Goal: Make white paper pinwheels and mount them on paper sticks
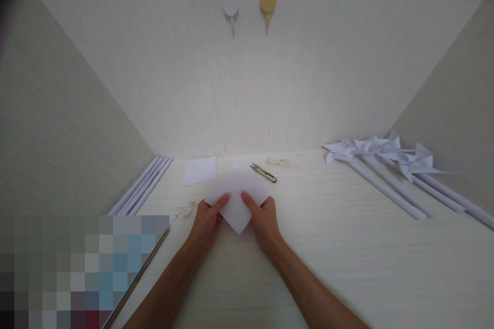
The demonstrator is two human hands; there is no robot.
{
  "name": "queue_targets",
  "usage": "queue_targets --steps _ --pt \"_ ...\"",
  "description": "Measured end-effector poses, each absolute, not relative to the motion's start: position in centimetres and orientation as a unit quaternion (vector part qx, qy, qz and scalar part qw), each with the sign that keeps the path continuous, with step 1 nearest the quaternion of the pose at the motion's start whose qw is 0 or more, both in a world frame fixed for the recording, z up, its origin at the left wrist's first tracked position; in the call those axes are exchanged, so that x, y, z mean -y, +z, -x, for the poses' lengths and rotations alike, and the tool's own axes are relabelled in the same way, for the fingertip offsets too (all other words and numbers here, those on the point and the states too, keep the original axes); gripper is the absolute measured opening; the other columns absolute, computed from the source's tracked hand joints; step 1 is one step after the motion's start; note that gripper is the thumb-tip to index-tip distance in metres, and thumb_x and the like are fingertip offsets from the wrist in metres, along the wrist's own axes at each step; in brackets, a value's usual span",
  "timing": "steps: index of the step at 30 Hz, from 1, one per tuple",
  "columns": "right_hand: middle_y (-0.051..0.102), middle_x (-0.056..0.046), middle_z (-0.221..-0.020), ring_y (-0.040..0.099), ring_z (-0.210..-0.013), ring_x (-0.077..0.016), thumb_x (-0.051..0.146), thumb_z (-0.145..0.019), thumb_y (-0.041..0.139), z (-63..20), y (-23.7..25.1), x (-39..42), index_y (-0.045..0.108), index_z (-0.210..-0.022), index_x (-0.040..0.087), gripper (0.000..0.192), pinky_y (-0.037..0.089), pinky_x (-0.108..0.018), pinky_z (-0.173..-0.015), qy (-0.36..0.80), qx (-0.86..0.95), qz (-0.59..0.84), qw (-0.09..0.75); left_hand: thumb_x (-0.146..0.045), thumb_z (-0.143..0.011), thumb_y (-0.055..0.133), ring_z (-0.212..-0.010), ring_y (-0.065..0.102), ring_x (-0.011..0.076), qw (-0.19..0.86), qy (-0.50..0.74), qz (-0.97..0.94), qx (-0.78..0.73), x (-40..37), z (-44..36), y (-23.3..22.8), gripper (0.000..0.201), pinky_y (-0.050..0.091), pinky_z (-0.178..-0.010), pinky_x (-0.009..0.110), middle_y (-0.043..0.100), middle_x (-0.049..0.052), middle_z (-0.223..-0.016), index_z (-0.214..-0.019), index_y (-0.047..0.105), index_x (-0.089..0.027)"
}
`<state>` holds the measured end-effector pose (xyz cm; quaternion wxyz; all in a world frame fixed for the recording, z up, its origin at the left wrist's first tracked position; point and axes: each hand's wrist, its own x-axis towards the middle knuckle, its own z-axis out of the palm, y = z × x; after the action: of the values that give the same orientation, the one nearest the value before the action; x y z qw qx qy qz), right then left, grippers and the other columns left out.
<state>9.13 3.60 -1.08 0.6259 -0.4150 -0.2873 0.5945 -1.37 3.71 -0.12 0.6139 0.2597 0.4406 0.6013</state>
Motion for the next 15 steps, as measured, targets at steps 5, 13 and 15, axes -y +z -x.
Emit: queue_targets --steps 5,13,15 --pt "0.068 -0.003 -0.063 0.060 -0.058 -0.0181 0.025 -0.054 0.071 -9.32 -0.63 -3.69 0.064 -0.071 0.013 0.022 0.048 -0.032 -0.056 0.610 0.249 0.394 0.641 -0.025 -0.054 0.071 -0.052 0.058 0.0148 0.594 0.599 -0.283 -0.457 -3.81 1.63 -0.35 0.021 0.045 -0.048 0.024 0.065 0.006 -0.059 -0.067 0.065 -0.009" --pt "0.061 0.002 -0.052 0.050 -0.041 -0.0073 0.006 -0.044 0.068 -9.89 -0.07 -4.16 0.060 -0.061 0.014 0.020 0.037 -0.016 -0.035 0.664 0.161 0.353 0.639 -0.019 -0.054 0.065 -0.025 0.038 0.0052 0.624 0.588 -0.294 -0.423 -3.69 2.10 0.45 0.013 0.026 -0.025 0.015 0.050 -0.003 -0.035 -0.050 0.055 -0.013" --pt "0.054 0.006 -0.043 0.041 -0.034 -0.0026 0.003 -0.044 0.065 -10.03 -0.14 -4.23 0.057 -0.056 0.014 0.019 0.029 -0.012 -0.030 0.676 0.151 0.332 0.640 -0.016 -0.054 0.062 -0.025 0.039 0.0049 0.644 0.589 -0.270 -0.407 -3.73 2.15 0.59 0.009 0.025 -0.024 0.014 0.050 -0.003 -0.035 -0.050 0.055 -0.013"
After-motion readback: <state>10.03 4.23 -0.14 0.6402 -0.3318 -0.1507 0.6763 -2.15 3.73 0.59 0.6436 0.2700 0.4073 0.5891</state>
